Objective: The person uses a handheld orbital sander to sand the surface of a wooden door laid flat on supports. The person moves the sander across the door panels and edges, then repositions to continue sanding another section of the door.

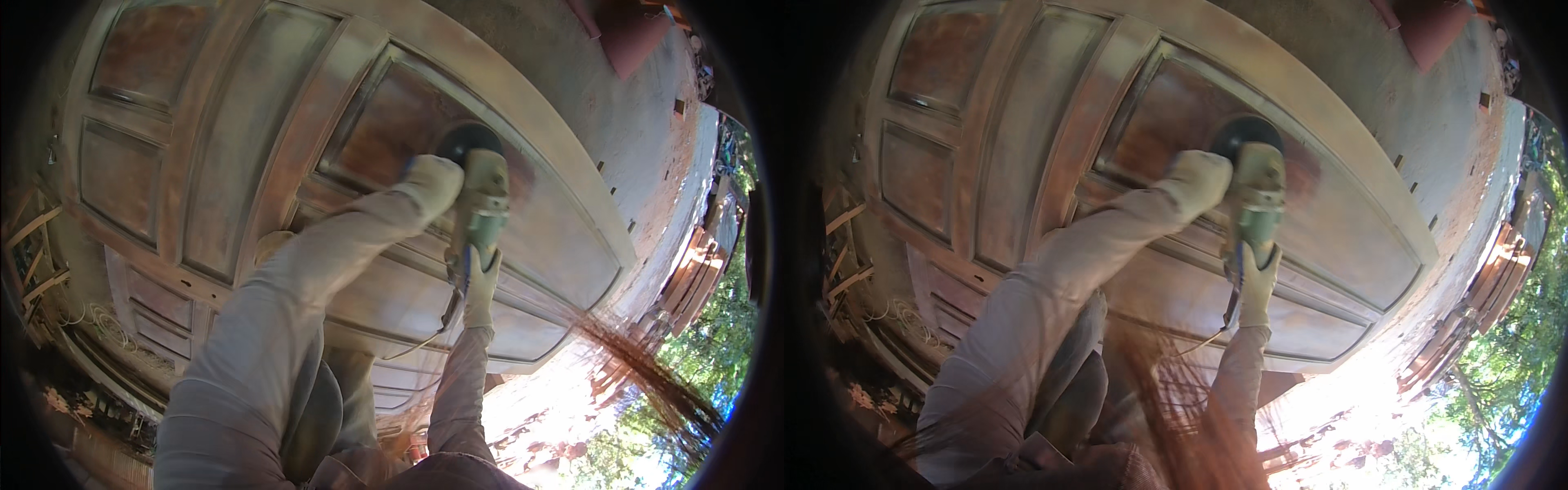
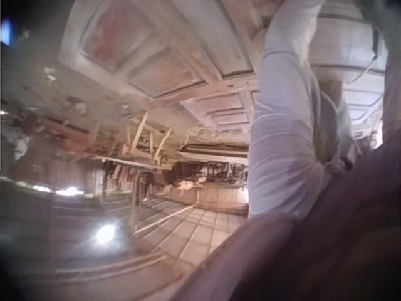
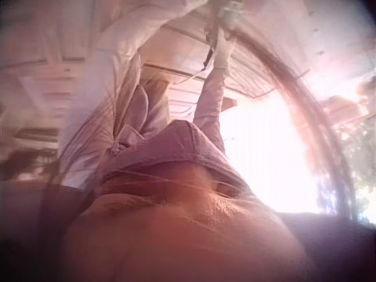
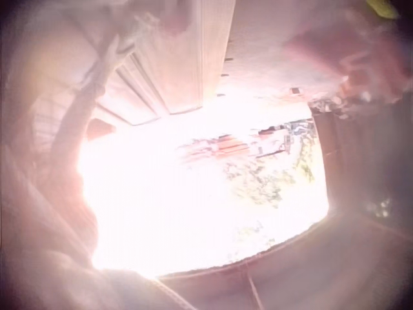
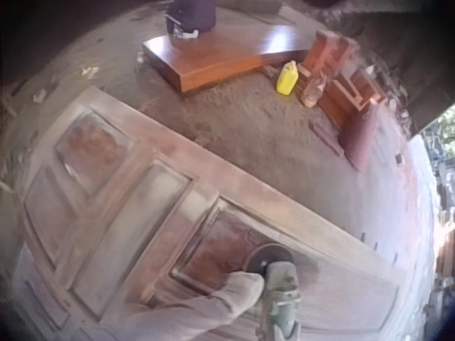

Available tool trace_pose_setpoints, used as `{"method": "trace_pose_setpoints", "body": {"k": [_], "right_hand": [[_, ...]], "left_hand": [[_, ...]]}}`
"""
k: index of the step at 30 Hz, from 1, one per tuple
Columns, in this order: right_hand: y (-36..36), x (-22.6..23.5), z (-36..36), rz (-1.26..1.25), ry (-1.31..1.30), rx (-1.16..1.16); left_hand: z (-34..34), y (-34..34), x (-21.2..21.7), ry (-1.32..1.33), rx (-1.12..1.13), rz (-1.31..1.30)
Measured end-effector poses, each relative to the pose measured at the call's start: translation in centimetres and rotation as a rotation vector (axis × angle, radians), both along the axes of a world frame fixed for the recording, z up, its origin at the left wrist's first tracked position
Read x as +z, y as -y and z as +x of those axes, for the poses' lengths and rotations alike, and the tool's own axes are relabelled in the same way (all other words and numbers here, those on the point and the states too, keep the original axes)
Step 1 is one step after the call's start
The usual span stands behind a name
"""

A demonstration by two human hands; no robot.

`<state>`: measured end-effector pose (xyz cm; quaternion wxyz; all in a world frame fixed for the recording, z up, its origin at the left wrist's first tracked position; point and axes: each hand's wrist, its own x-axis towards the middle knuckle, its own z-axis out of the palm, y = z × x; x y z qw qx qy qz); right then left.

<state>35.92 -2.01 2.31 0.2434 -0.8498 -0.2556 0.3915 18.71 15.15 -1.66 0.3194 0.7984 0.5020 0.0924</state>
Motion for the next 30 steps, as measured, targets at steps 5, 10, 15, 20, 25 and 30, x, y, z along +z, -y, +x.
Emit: {"method": "trace_pose_setpoints", "body": {"k": [5, 10, 15, 20, 25, 30], "right_hand": [[-3.7, 2.6, -6.4, -0.047, -0.103, 0.199], [-2.4, 3.0, -3.4, -0.016, -0.068, 0.117], [1.4, 2.4, 1.8, -0.041, 0.028, -0.035], [2.3, 0.6, 2.2, 0.006, 0.012, -0.132], [-0.8, 1.7, -3.8, 0.039, -0.098, 0.113], [-4.6, 2.7, -5.9, -0.05, -0.081, 0.213]], "left_hand": [[-9.0, 3.0, 0.1, -0.212, 0.112, -0.1], [-5.3, 3.4, -0.1, -0.215, 0.062, -0.038], [3.0, 2.9, 0.2, -0.002, -0.049, -0.138], [5.0, 0.4, 1.2, -0.075, -0.115, -0.12], [-6.2, 4.1, 0.0, -0.158, 0.067, -0.079], [-9.4, 2.7, -1.0, -0.202, 0.162, 0.094]]}}
